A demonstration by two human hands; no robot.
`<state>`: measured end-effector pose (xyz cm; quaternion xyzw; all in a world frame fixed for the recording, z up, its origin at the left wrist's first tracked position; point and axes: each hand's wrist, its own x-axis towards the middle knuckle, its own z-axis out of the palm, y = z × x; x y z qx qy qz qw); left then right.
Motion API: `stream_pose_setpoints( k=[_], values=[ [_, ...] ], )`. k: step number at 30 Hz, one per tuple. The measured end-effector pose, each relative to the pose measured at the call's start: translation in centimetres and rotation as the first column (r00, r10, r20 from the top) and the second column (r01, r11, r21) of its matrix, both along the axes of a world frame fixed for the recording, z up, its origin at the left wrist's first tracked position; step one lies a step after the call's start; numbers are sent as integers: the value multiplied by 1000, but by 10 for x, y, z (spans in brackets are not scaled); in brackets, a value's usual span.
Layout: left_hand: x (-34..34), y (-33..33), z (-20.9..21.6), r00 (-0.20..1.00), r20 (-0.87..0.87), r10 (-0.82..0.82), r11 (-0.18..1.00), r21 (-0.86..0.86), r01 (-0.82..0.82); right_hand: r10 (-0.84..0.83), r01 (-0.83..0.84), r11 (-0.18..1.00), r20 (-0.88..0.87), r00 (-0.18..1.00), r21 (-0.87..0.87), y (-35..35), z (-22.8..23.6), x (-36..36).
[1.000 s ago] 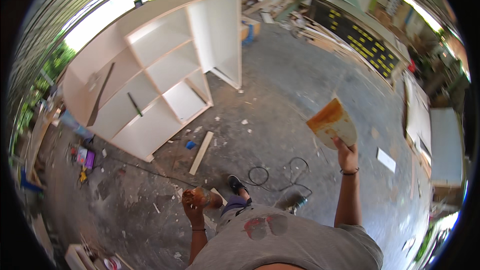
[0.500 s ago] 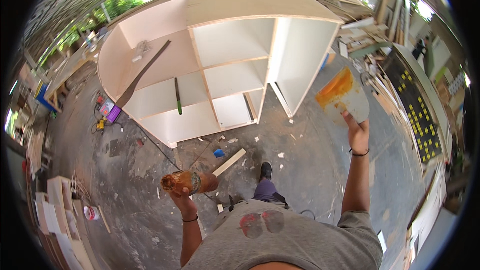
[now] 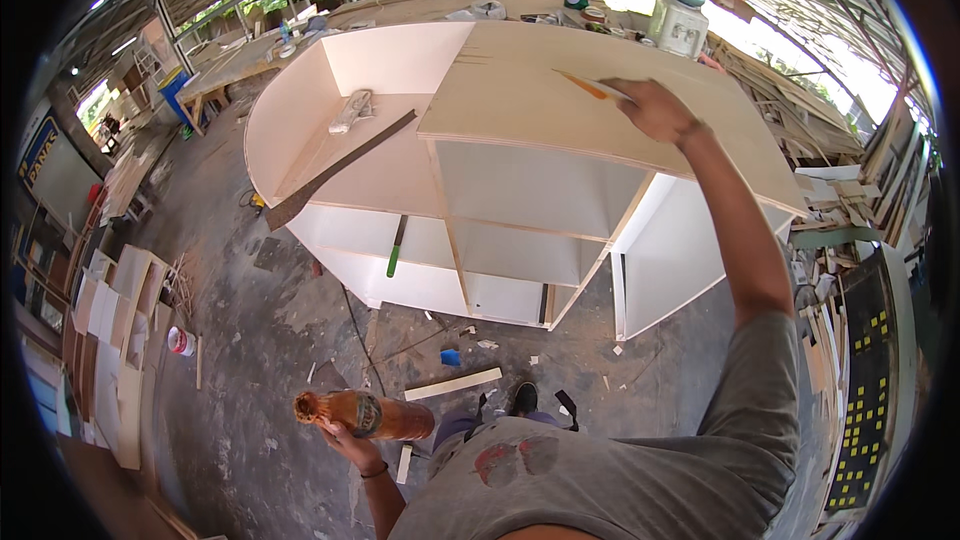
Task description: The person applies adhesive from a bottle onto a board and spreads it using a spreader, then handles a decorative strip.
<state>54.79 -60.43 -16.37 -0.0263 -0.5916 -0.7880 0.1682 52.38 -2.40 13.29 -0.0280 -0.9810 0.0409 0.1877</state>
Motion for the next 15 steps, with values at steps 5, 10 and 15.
stream_pose_setpoints(
  k=[5,10,15],
  values=[
    [8,36,3,1000,1,-9,1000,14,9,-409,403,835,-65,910,376,41,-45,-88],
    [-7,51,7,999,-17,-44,999,-3,44,-376,247,840,191,907,483,47,-69,-111],
    [-43,61,9,987,-28,-161,987,-17,161,-300,114,874,340,891,472,23,-43,-66]
  ],
)
